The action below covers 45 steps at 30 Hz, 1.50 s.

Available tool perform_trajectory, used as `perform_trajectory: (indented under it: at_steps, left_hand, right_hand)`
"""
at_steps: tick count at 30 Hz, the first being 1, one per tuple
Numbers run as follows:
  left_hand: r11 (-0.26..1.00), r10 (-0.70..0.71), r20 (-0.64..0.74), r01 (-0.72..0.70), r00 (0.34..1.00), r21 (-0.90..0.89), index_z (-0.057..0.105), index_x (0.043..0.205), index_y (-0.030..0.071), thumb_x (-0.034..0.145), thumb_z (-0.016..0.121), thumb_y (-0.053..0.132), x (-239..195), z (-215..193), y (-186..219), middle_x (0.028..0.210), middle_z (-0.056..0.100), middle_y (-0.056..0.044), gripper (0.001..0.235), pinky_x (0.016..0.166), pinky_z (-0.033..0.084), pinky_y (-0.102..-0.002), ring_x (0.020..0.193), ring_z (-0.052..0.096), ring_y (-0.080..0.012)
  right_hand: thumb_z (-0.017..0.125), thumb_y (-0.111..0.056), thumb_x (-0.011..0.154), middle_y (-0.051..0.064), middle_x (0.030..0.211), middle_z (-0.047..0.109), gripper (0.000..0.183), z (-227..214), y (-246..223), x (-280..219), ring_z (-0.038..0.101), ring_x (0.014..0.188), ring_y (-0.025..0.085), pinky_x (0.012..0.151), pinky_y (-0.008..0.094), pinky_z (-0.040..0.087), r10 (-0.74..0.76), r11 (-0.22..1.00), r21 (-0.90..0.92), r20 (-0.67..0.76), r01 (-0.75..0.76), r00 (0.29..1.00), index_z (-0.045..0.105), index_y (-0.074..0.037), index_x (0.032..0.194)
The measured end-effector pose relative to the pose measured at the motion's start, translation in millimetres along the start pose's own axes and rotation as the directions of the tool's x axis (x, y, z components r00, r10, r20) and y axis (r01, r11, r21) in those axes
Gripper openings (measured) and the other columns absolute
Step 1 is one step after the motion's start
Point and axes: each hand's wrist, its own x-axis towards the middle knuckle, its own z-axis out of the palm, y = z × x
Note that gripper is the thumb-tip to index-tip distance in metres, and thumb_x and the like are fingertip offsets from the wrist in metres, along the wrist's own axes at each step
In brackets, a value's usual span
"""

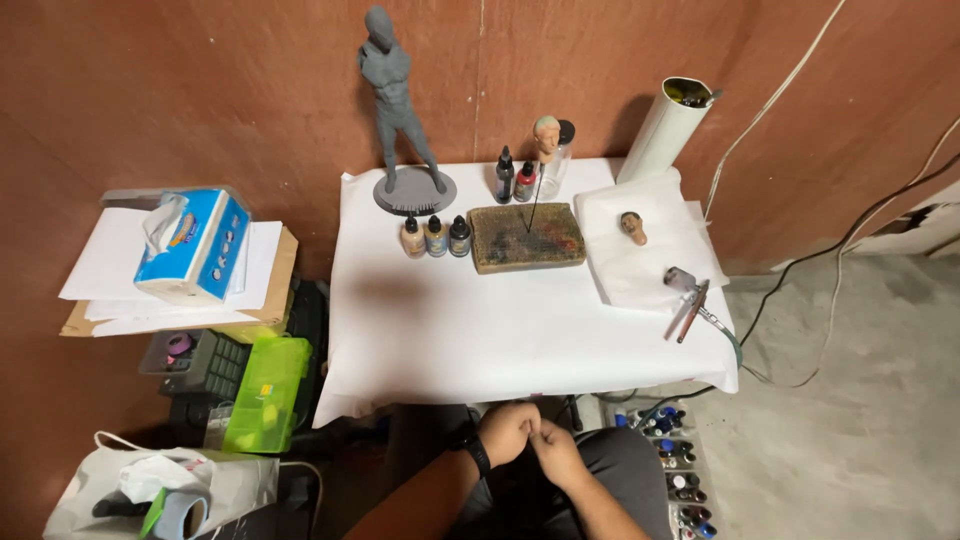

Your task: Organizing a workspace by picking up and placing paint bottles, an airbrush, and other small components on a desk.

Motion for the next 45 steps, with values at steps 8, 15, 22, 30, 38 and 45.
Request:
perform_trajectory:
  at_steps: [8,15,22,30,38,45]
  left_hand:
    - [0.986,-0.134,0.098,0.123,0.986,0.115,0.065,0.084,0.019,0.086,0.048,0.011,-2.7,2.0,-27.8,0.086,0.069,0.003,0.019,0.066,0.046,-0.035,0.079,0.062,-0.0181]
    - [0.967,-0.147,0.244,0.087,0.958,0.238,0.068,0.104,0.016,0.097,0.046,0.02,-5.6,8.9,-45.9,0.102,0.071,-0.005,0.023,0.075,0.051,-0.04,0.089,0.066,-0.0256]
    - [0.907,0.242,0.232,-0.305,0.942,0.291,0.073,0.111,0.017,0.097,0.054,0.022,-28.1,-41.4,-96.2,0.098,0.071,-0.008,0.024,0.098,0.051,-0.036,0.105,0.067,-0.0218]
    - [0.751,-0.125,-0.118,0.172,0.985,0.637,0.058,0.145,0.032,0.086,0.062,0.043,-97.8,-101.8,-33.4,0.136,0.068,0.002,0.06,0.102,0.042,-0.05,0.127,0.059,-0.0298]
    - [0.682,0.216,-0.244,0.033,0.945,0.731,0.078,0.123,0.005,0.094,0.069,0.035,-91.6,-85.4,-63.0,0.119,0.076,-0.018,0.044,0.098,0.054,-0.046,0.112,0.071,-0.0393]
    - [0.704,-0.301,-0.141,0.319,0.943,0.635,0.063,0.139,0.004,0.092,0.054,0.044,-86.6,-98.1,-77.1,0.153,0.054,-0.024,0.063,0.125,0.03,-0.045,0.15,0.042,-0.0401]
  right_hand:
    - [0.066,-0.018,0.087,-0.002,0.079,0.067,0.006,14.8,-22.1,2.7,0.059,0.074,0.01,0.067,0.027,0.046,0.106,0.994,-0.002,0.109,-0.107,0.988,0.072,-0.016,0.088]
    - [0.066,-0.03,0.083,-0.001,0.099,0.077,0.019,19.4,-0.5,5.8,0.07,0.095,0.014,0.081,0.031,0.051,0.099,0.974,-0.218,0.151,-0.064,0.984,0.072,-0.018,0.097]
    - [0.066,-0.017,0.091,0.024,0.099,0.075,0.026,-48.5,-80.5,-67.0,0.072,0.095,0.045,0.087,0.056,0.057,-0.215,0.889,-0.415,-0.004,0.194,0.977,0.07,0.0,0.111]
    - [0.057,0.001,0.088,0.005,0.104,0.071,0.019,-112.4,79.2,-150.5,0.067,0.1,0.022,0.098,0.034,0.048,-0.18,0.983,-0.112,-0.727,0.143,0.663,0.068,-0.011,0.098]
    - [0.057,-0.04,0.093,0.01,0.101,0.076,0.033,-145.0,274.5,-100.9,0.069,0.099,0.031,0.085,0.041,0.051,0.609,0.763,0.252,-0.589,-0.595,0.531,0.07,-0.012,0.105]
    - [0.049,-0.019,0.085,0.013,0.11,0.076,0.039,-221.5,390.9,-23.6,0.069,0.103,0.039,0.089,0.048,0.053,0.62,0.631,0.082,-0.651,-0.771,0.438,0.073,-0.022,0.117]
